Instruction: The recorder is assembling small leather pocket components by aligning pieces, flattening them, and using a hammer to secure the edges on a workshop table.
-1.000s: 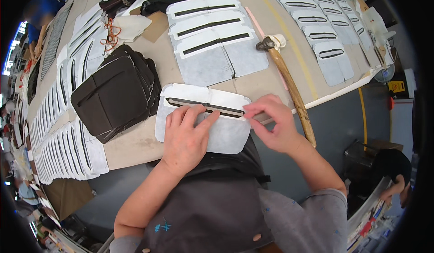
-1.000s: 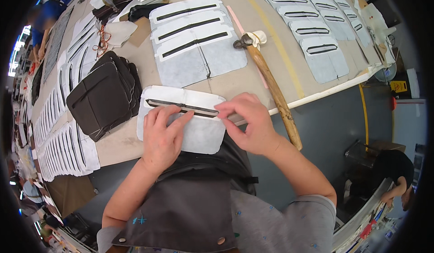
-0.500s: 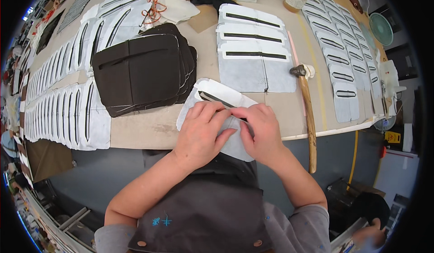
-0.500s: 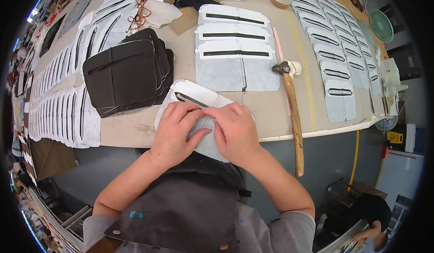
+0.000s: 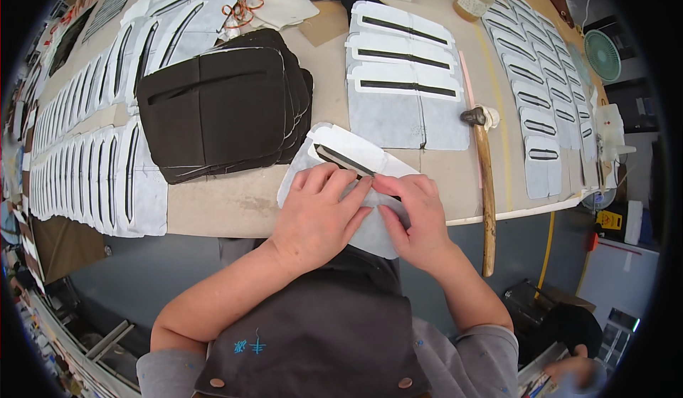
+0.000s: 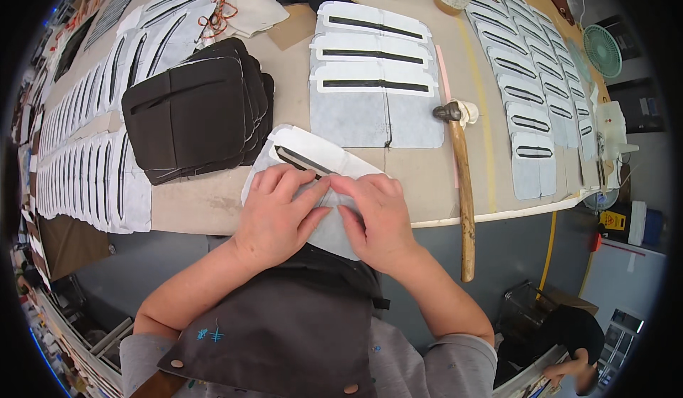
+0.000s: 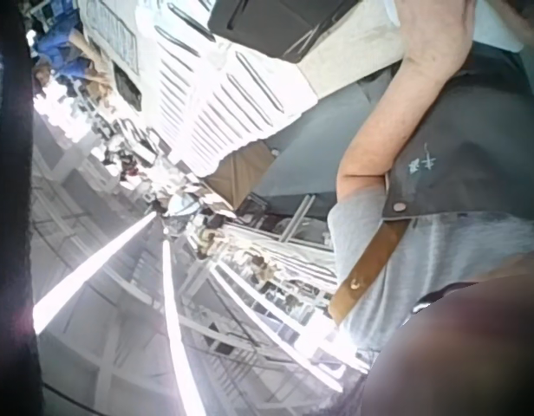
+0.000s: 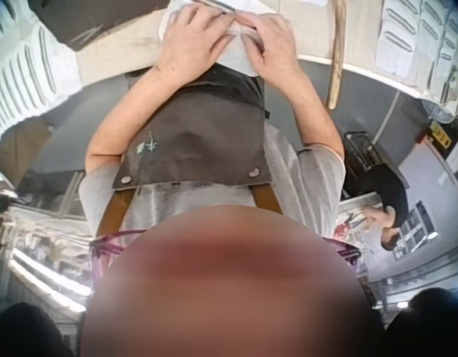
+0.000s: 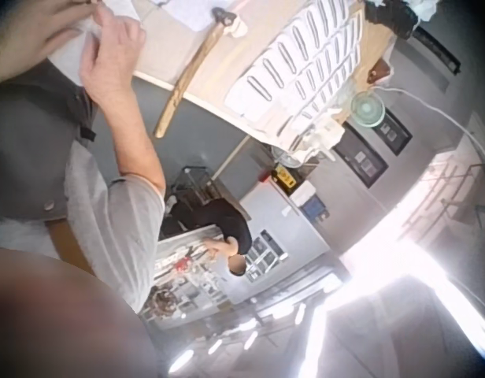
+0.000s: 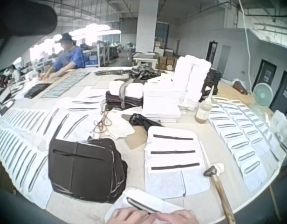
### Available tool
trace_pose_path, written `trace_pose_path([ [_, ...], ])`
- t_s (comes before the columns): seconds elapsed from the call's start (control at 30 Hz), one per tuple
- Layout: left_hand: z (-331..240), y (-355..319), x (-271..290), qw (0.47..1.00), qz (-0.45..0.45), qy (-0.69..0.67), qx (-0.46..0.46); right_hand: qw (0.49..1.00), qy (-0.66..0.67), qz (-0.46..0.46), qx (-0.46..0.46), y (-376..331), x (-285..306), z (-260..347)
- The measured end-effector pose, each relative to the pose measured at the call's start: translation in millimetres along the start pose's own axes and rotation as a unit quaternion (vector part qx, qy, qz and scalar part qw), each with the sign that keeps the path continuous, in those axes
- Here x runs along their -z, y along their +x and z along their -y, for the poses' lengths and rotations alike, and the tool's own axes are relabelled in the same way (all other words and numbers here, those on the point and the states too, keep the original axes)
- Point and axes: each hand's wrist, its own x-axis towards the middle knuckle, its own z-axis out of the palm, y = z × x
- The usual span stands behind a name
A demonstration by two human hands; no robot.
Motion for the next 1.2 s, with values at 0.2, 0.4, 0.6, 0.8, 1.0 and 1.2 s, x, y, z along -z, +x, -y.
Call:
trace_pose_path([
  [0.2, -1.0, 1.1, -0.5, 0.995, 0.034, 0.084, -0.027, 0.994, -0.097, 0.028, 0.038, -4.7, 1.9, 7.4],
  [0.4, 7.2, -2.3, -2.8, 1.0, -0.023, 0.014, -0.017, 1.0, -0.004, 0.013, -0.026, -6.9, 4.9, -2.9],
  [0.6, 13.2, -7.1, -0.4, 0.993, -0.075, -0.09, -0.003, 0.998, 0.031, -0.001, -0.056, 1.5, 0.4, 9.0],
  [0.8, 9.6, -8.7, -4.1, 0.994, -0.085, -0.076, 0.005, 0.991, -0.132, 0.024, 0.025, 0.2, -10.1, 18.7],
  [1.0, 6.2, -16.8, -4.0, 0.995, -0.082, -0.064, -0.001, 0.997, -0.063, 0.03, 0.019, 13.1, -5.2, 12.4],
  [1.2, 5.3, -48.6, 2.3, 0.989, -0.047, -0.127, -0.064, 0.999, 0.01, -0.029, -0.033, 50.4, 1.8, -2.7],
])
